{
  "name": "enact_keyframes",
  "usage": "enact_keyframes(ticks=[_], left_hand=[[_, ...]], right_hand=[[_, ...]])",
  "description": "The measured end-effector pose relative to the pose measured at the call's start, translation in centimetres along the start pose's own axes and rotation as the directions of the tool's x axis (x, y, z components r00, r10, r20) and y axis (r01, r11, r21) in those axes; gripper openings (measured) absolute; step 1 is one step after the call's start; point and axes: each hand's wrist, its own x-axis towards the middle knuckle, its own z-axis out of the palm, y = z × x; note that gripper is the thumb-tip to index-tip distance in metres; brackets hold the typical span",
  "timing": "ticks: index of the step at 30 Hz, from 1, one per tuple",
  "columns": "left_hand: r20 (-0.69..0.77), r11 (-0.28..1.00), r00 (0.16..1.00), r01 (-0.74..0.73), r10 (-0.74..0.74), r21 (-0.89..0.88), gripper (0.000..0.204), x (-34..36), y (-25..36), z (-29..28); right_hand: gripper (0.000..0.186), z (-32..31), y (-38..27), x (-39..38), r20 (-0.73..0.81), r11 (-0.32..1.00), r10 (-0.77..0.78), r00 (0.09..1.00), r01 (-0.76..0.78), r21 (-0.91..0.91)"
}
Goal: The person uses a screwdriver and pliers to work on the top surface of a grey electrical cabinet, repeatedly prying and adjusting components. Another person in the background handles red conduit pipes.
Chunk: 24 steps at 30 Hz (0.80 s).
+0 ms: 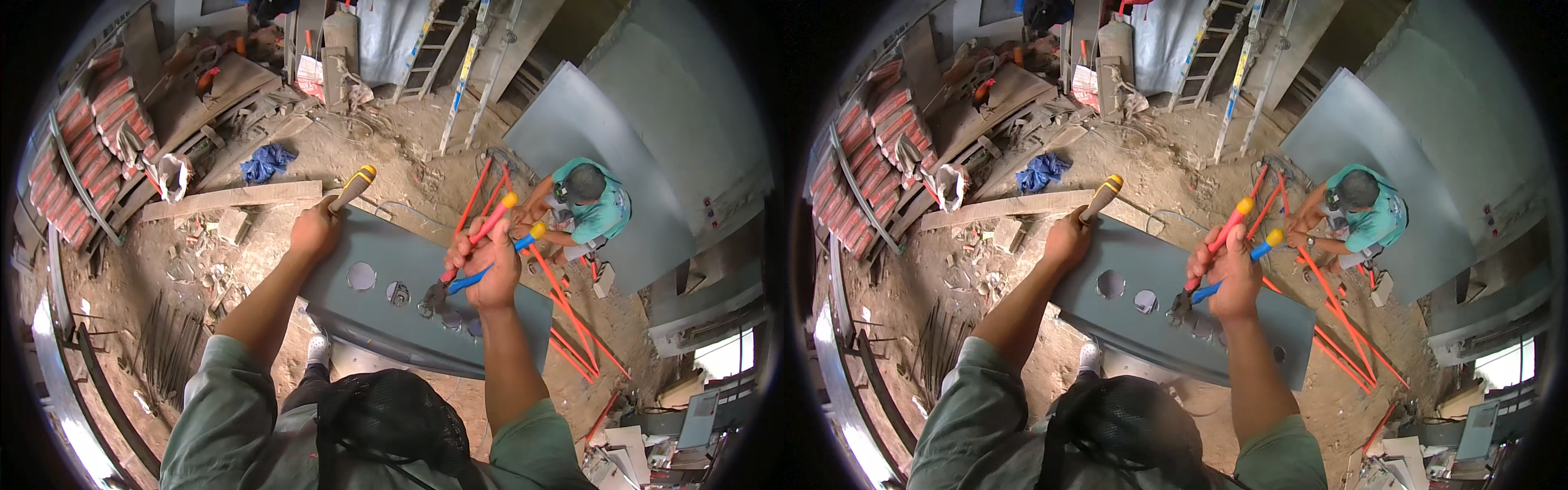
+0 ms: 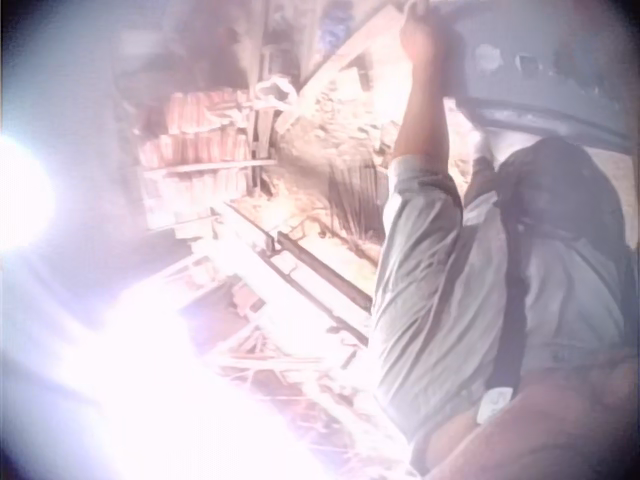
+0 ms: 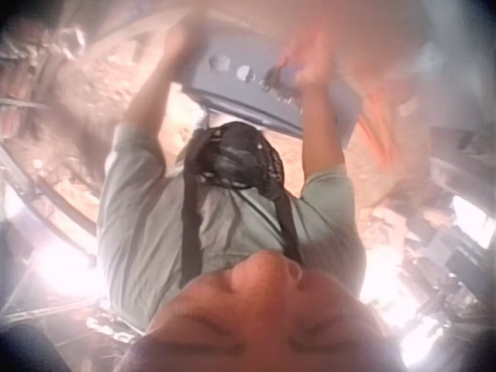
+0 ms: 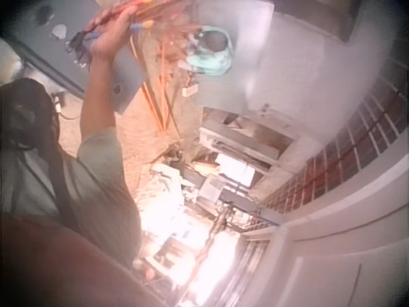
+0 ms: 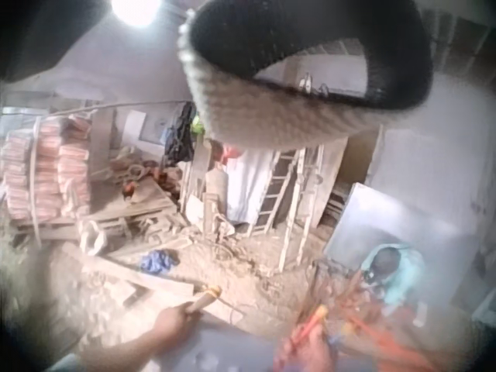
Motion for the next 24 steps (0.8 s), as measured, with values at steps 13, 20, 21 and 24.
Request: enact_keyframes(ticks=[13,20,21,24], left_hand=[[0.002,0.978,0.999,0.044,-0.045,0.203,0.046,-1.5,1.4,-1.0],[0.089,0.916,0.989,0.075,-0.119,0.395,0.044,-0.8,4.1,-1.2],[0.064,0.918,0.990,0.092,-0.127,0.385,0.044,-0.9,4.0,-0.7],[0.051,0.922,0.986,0.130,-0.160,0.366,0.044,-1.5,4.6,-0.4]], right_hand=[[0.054,-4.6,2.2,-16.5,0.148,0.879,-0.360,0.921,0.388,-0.279],[0.068,-3.8,2.2,-18.1,0.218,0.873,-0.257,0.942,0.323,-0.367],[0.064,-3.4,1.7,-17.5,0.220,0.863,-0.246,0.944,0.317,-0.393],[0.049,-2.8,1.7,-14.7,0.276,0.811,-0.354,0.894,0.440,-0.386]])
